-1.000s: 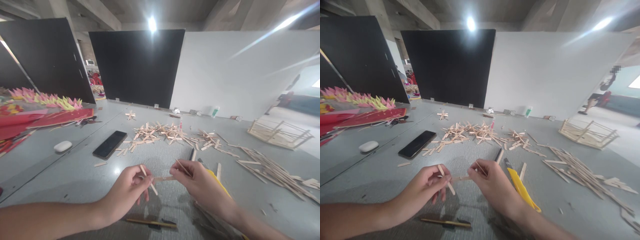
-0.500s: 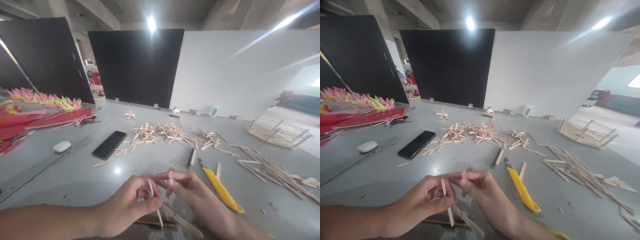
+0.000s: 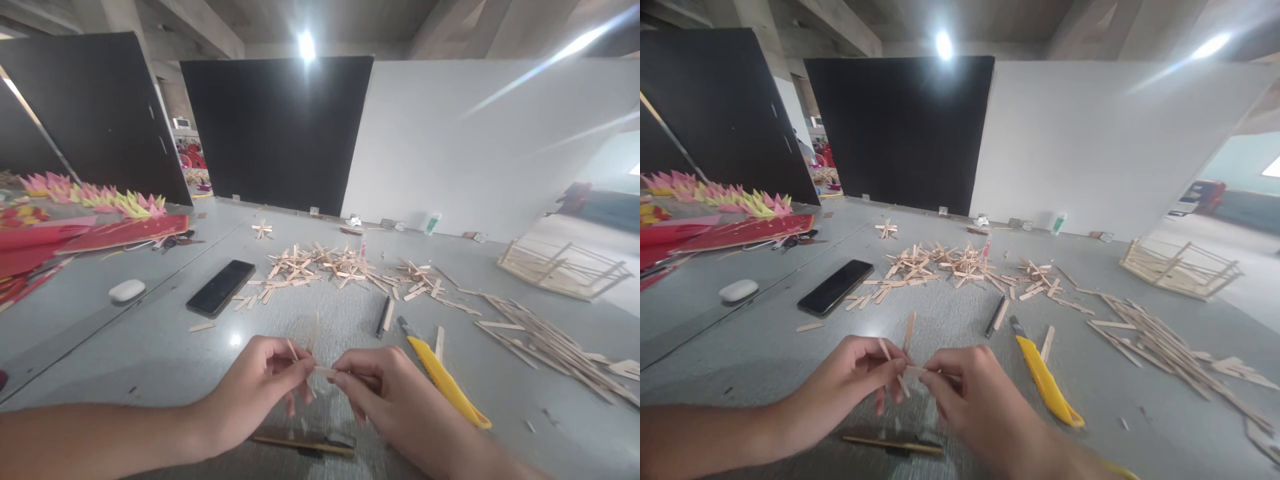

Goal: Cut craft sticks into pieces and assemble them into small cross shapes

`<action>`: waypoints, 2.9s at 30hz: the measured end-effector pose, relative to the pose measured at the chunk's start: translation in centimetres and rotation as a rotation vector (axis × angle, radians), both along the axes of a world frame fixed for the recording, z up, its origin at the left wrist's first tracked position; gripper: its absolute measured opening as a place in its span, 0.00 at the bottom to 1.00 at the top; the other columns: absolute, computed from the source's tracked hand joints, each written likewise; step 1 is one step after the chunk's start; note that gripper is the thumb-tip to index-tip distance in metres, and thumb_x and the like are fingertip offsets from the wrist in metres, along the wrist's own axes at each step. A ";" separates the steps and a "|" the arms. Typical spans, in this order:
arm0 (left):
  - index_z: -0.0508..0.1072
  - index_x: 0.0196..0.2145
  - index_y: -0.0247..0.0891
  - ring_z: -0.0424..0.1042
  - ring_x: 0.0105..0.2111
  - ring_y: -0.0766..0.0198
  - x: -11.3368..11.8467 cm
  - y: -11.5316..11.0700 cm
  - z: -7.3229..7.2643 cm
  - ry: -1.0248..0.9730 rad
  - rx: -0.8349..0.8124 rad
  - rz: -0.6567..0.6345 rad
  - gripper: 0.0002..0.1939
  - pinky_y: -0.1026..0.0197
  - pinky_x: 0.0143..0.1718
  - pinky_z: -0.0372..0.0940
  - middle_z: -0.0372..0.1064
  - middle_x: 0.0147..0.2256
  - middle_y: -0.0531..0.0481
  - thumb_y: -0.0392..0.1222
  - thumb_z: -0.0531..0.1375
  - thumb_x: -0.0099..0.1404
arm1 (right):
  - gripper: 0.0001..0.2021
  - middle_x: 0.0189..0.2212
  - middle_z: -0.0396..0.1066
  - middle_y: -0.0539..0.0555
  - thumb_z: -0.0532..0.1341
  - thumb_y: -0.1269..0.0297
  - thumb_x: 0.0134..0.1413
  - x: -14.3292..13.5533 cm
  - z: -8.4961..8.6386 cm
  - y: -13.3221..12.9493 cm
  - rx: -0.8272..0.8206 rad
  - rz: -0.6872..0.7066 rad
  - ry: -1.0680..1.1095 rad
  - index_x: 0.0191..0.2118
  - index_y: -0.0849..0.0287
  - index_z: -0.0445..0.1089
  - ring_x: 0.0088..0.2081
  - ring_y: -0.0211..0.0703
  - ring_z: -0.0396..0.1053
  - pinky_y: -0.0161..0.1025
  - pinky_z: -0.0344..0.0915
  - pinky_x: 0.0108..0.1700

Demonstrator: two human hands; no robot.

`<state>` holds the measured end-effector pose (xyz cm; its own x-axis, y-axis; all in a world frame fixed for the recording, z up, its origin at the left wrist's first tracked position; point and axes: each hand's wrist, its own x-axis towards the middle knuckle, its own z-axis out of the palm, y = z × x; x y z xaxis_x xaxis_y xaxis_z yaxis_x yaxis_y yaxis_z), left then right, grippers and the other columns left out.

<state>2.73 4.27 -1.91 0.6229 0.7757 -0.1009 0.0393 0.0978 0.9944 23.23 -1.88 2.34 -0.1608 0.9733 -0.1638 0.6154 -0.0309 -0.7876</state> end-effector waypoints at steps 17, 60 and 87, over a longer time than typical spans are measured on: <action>0.77 0.36 0.38 0.70 0.24 0.65 -1.1 -1.2 -0.2 0.277 0.567 -0.061 0.17 0.65 0.27 0.63 0.69 0.25 0.53 0.45 0.53 0.77 | 0.15 0.15 0.59 0.44 0.58 0.57 0.65 -0.6 -0.4 -0.2 0.021 -0.093 0.068 0.30 0.58 0.75 0.20 0.34 0.54 0.33 0.50 0.23; 0.79 0.32 0.36 0.72 0.27 0.66 -0.6 -0.5 1.3 0.101 0.405 -0.031 0.16 0.65 0.31 0.68 0.72 0.30 0.51 0.46 0.60 0.74 | 0.14 0.36 0.78 0.55 0.64 0.54 0.65 -0.2 -1.7 0.1 -0.176 0.169 0.532 0.44 0.61 0.77 0.23 0.28 0.68 0.22 0.62 0.22; 0.84 0.38 0.38 0.78 0.33 0.59 -0.6 -0.8 0.9 0.028 0.423 -0.021 0.12 0.61 0.34 0.70 0.80 0.33 0.47 0.44 0.62 0.74 | 0.28 0.27 0.76 0.50 0.66 0.41 0.60 -1.0 -3.2 -1.1 -0.281 0.157 0.896 0.48 0.54 0.54 0.20 0.30 0.67 0.25 0.62 0.21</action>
